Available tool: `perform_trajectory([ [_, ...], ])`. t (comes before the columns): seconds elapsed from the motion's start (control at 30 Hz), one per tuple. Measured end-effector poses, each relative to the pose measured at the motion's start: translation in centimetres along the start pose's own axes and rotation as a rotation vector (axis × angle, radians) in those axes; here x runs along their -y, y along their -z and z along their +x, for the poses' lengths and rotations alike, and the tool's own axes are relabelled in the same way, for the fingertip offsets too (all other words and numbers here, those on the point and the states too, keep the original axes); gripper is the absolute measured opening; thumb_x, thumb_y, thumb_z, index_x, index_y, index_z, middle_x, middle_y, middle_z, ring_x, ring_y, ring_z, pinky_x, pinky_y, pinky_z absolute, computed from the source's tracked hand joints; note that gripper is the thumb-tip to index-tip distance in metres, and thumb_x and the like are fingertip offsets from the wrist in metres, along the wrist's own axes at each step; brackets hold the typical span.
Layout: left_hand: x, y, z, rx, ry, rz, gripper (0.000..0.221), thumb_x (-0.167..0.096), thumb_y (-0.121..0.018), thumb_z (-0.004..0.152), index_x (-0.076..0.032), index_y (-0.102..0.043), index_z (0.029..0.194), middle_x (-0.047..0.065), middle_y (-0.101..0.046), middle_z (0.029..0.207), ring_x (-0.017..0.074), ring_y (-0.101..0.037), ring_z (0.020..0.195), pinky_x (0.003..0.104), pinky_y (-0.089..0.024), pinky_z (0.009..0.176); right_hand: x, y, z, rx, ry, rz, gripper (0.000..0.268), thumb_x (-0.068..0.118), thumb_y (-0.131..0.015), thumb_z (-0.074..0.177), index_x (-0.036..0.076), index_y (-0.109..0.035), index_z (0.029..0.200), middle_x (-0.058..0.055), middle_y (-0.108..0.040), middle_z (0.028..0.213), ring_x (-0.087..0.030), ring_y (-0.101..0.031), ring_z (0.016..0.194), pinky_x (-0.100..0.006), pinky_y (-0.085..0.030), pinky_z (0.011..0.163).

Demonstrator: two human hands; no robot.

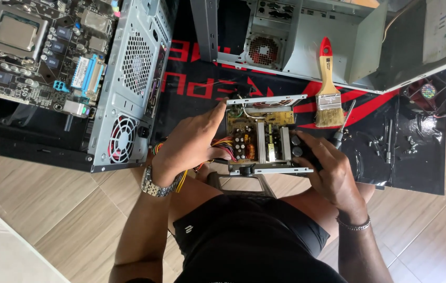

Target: Cleaning and inspecting internal computer components like the power supply and motherboard using a brush and screwdriver.

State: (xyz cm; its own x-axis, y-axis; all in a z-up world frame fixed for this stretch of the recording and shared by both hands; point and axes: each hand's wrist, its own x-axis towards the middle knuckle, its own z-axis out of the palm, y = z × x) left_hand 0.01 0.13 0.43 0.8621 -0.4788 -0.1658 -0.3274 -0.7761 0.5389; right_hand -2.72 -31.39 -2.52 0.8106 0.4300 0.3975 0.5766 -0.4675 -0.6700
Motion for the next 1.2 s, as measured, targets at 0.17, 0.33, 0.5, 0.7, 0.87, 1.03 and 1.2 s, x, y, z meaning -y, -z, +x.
perform_trajectory([
  [0.17, -0.5, 0.0, -0.2, -0.041, 0.01, -0.066, 0.12, -0.019, -0.096, 0.066, 0.008, -0.024, 0.158, 0.033, -0.053, 0.145, 0.0507, -0.063, 0.118, 0.059, -0.054, 0.094, 0.9, -0.1, 0.5, -0.042, 0.036, -0.027, 0.046, 0.005, -0.074, 0.089, -0.004, -0.065, 0.134, -0.024, -0.069, 0.097, -0.045, -0.072, 0.08, -0.046, -0.057, 0.065],
  [0.33, 0.1, -0.2, 0.2, 0.008, 0.012, -0.039, 0.118, -0.019, -0.093, 0.07, 0.007, -0.02, 0.159, 0.032, -0.05, 0.149, 0.0495, -0.064, 0.117, 0.059, -0.054, 0.092, 0.9, -0.2, 0.6, -0.069, 0.047, -0.03, 0.043, 0.003, -0.072, 0.091, -0.007, -0.064, 0.133, -0.026, -0.068, 0.101, -0.046, -0.071, 0.084, -0.048, -0.057, 0.069],
  [0.5, 1.0, -0.7, 0.3, 0.005, -0.017, -0.058, 0.117, -0.017, -0.091, 0.073, 0.007, -0.017, 0.161, 0.034, -0.048, 0.15, 0.0507, -0.064, 0.117, 0.06, -0.054, 0.093, 0.6, -0.1, 0.7, -0.079, 0.059, -0.014, 0.045, -0.001, -0.071, 0.091, -0.008, -0.063, 0.134, -0.028, -0.068, 0.104, -0.046, -0.071, 0.088, -0.05, -0.057, 0.072],
  [0.7, 1.5, -1.4, 0.4, 0.02, -0.019, -0.011, 0.119, -0.025, -0.09, 0.075, 0.001, -0.013, 0.163, 0.031, -0.049, 0.151, 0.0507, -0.064, 0.116, 0.063, -0.054, 0.091, 0.3, -0.2, 0.3, -0.077, 0.086, -0.012, 0.043, 0.002, -0.072, 0.091, -0.009, -0.064, 0.132, -0.029, -0.068, 0.105, -0.048, -0.072, 0.089, -0.051, -0.057, 0.072],
  [0.87, 1.7, -1.2, 0.3, 0.001, -0.053, -0.066, 0.122, -0.032, -0.089, 0.075, -0.002, -0.011, 0.165, 0.031, -0.051, 0.149, 0.0521, -0.063, 0.116, 0.064, -0.054, 0.09, 1.5, 0.2, 1.0, -0.084, 0.122, -0.043, 0.041, 0.004, -0.072, 0.092, -0.008, -0.066, 0.13, -0.028, -0.068, 0.108, -0.046, -0.072, 0.091, -0.049, -0.058, 0.075],
  [1.03, 1.3, -0.8, 0.5, -0.008, -0.052, -0.007, 0.117, -0.032, -0.086, 0.078, -0.001, -0.013, 0.164, 0.031, -0.052, 0.148, 0.0502, -0.065, 0.114, 0.063, -0.055, 0.088, 0.9, 0.1, 1.1, -0.065, 0.102, -0.056, 0.042, 0.004, -0.073, 0.091, -0.008, -0.065, 0.13, -0.029, -0.068, 0.103, -0.05, -0.071, 0.091, -0.053, -0.058, 0.072],
  [1.2, 1.4, -0.9, 0.8, -0.011, -0.059, 0.01, 0.114, -0.027, -0.088, 0.078, 0.0, -0.017, 0.163, 0.029, -0.056, 0.145, 0.049, -0.066, 0.113, 0.062, -0.056, 0.087, 1.0, 0.0, 1.1, -0.073, 0.117, -0.068, 0.042, 0.004, -0.072, 0.092, -0.008, -0.066, 0.131, -0.027, -0.069, 0.099, -0.048, -0.072, 0.091, -0.052, -0.058, 0.074],
])
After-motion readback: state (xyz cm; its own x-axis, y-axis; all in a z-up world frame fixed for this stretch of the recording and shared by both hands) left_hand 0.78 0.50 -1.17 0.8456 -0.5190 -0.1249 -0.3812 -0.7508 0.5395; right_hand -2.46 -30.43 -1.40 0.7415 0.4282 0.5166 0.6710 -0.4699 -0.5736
